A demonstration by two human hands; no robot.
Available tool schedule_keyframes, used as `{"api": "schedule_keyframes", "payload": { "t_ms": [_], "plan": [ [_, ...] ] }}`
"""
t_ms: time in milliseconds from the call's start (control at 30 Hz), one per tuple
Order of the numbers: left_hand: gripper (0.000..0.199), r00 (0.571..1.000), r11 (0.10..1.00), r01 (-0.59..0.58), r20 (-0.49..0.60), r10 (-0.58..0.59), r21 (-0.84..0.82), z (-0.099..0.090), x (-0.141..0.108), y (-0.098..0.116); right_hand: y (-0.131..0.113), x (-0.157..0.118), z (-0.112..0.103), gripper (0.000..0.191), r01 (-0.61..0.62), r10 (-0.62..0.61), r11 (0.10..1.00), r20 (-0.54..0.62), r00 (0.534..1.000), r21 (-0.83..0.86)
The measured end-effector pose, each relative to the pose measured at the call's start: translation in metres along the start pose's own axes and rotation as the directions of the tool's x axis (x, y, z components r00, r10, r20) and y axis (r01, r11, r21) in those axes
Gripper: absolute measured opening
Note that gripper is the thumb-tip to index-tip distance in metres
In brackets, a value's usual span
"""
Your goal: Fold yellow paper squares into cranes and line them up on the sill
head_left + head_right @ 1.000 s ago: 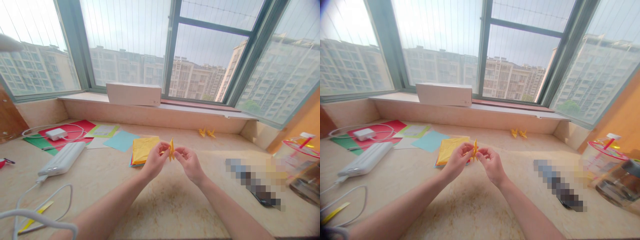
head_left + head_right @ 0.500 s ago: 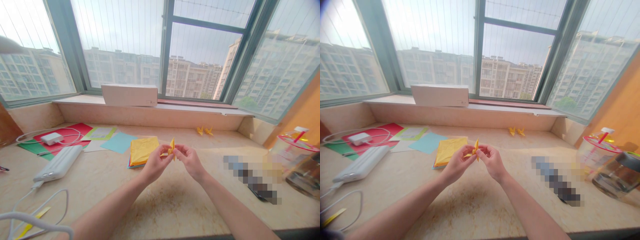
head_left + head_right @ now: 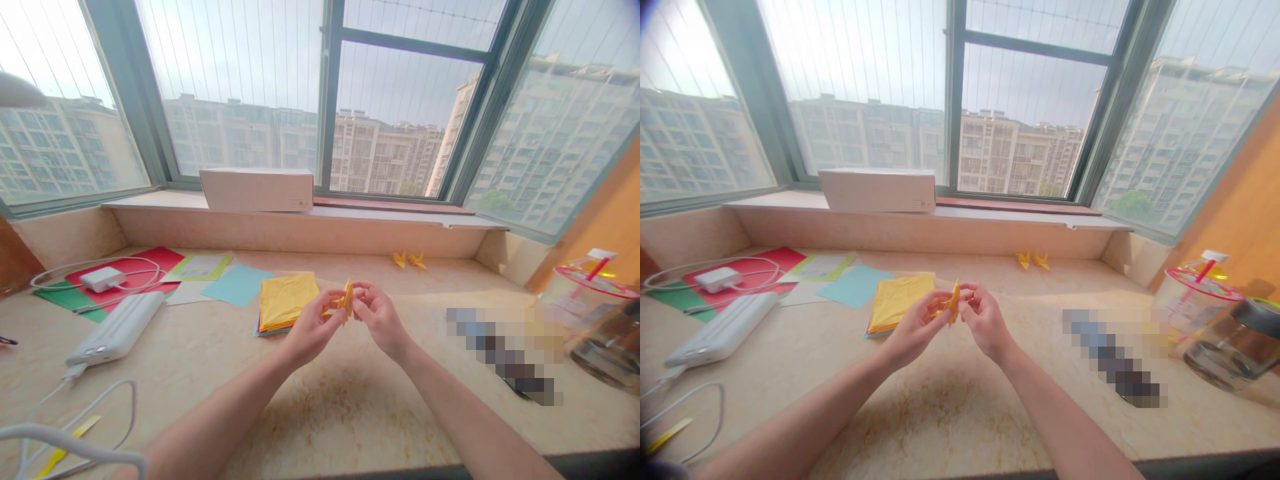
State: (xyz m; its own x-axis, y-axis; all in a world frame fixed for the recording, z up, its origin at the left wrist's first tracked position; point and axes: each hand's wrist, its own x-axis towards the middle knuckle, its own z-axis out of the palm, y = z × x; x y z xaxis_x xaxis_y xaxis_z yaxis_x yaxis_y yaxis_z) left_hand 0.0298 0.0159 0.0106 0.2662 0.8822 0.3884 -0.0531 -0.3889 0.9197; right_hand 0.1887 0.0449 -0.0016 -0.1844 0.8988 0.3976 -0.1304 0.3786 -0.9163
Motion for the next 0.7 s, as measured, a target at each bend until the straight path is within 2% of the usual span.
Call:
{"api": "schedule_keyframes", "payload": {
  "t_ms": [200, 333, 400, 500, 567, 700],
  "plan": [
    [0.027, 0.999, 0.996, -0.009, -0.035, 0.012, 0.089, -0.003, 0.001, 0.003, -0.002, 0.001, 0.0, 0.021, 0.002, -0.001, 0.999, -0.05, 0.999, 0.032],
    [0.032, 0.998, 0.999, 0.002, -0.064, -0.004, -0.033, -0.002, 0.003, 0.002, -0.003, 0.0, 0.001, 0.018, -0.008, 0.01, 0.997, -0.024, 1.0, 0.079],
    [0.039, 0.999, 0.994, 0.024, -0.025, -0.027, -0.103, -0.002, 0.004, 0.001, -0.003, -0.001, 0.002, 0.018, -0.015, 0.014, 0.995, 0.012, 1.0, 0.096],
    [0.037, 0.997, 0.989, 0.073, 0.025, -0.071, -0.128, -0.003, 0.006, -0.002, -0.003, -0.001, 0.001, 0.024, -0.021, 0.016, 0.994, 0.045, 0.999, 0.111],
    [0.033, 0.995, 0.989, 0.099, 0.029, -0.096, -0.111, -0.005, 0.007, -0.004, -0.002, 0.0, -0.001, 0.027, -0.022, 0.017, 0.995, 0.054, 0.998, 0.097],
    [0.028, 0.992, 0.989, 0.124, -0.003, -0.124, -0.08, -0.007, 0.009, -0.008, -0.001, 0.002, -0.009, 0.015, -0.012, 0.013, 1.0, 0.075, 0.997, -0.024]
  ]
}}
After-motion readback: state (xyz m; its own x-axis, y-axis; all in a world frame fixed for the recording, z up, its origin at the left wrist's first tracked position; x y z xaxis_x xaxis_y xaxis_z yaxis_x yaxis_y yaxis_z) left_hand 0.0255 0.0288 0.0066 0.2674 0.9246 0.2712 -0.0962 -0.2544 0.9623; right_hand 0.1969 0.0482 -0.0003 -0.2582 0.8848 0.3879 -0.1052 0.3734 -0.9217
